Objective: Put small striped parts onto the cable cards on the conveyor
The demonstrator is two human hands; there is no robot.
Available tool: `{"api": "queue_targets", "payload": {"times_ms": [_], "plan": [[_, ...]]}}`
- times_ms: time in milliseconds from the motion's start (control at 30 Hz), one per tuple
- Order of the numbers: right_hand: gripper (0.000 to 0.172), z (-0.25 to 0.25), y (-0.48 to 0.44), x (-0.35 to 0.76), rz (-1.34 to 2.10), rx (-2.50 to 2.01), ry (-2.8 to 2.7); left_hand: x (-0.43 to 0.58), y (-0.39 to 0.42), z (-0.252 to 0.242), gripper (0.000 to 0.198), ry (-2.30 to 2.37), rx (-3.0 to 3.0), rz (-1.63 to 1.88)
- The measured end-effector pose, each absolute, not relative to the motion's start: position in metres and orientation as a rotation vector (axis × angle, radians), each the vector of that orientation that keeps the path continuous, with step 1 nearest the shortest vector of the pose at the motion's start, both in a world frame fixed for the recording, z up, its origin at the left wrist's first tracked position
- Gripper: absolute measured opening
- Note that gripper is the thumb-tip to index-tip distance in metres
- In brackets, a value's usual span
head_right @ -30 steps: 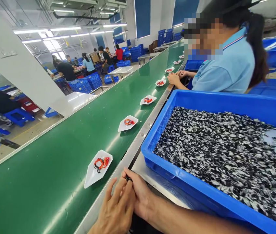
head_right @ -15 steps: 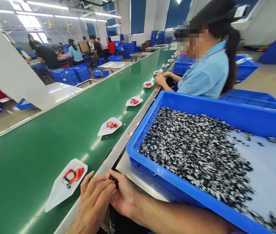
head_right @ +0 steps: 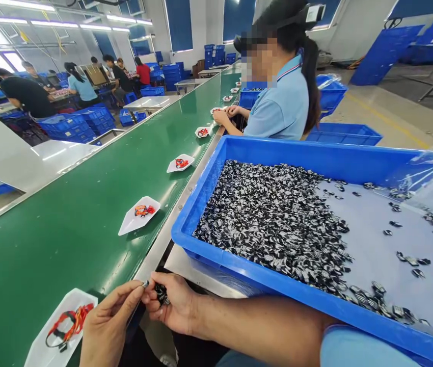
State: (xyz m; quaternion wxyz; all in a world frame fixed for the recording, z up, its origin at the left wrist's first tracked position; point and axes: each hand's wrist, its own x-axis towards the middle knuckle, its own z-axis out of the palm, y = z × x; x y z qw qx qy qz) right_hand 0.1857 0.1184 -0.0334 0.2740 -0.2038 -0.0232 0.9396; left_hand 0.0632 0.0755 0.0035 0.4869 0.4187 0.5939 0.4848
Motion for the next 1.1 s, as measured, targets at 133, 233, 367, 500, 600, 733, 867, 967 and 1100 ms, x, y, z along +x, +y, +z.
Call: {"api": "queue_targets", "payload": {"times_ms": [133,233,367,500,600,733,867,967,1100], "plan": [[0.024,-0.032,0.119,0.188,2.534,-0.513,-0.133,0.062,0.078,0.006,0.030,1.362,0.837,1.217],[0.020,-0.032,0.119,0.189,2.537,-0.533,-0.139,0.063,0.080,0.011,0.032,1.342,0.745,1.247],[0.020,-0.030,0.119,0.190,2.524,-0.565,-0.148,0.068,0.082,0.013,0.033,1.335,0.714,1.254],[0.021,-0.027,0.119,0.191,2.522,-0.605,-0.152,0.063,0.083,0.015,0.034,1.447,0.819,1.232],[0.020,-0.026,0.118,0.192,2.502,-0.643,-0.165,0.046,0.088,0.031,0.034,1.822,1.178,1.202],[0.018,-0.029,0.117,0.191,2.495,-0.658,-0.183,0.017,0.107,0.057,0.025,2.109,1.853,0.906],[0.017,-0.027,0.116,0.192,2.481,-0.634,-0.216,-0.003,0.133,0.061,0.024,1.963,2.607,0.287],[0.018,-0.024,0.116,0.194,2.484,-0.651,-0.238,-0.016,0.147,0.060,0.024,1.815,2.852,-0.026],[0.020,-0.023,0.116,0.194,2.481,-0.663,-0.222,-0.027,0.145,0.065,0.026,1.800,2.906,-0.073]]}}
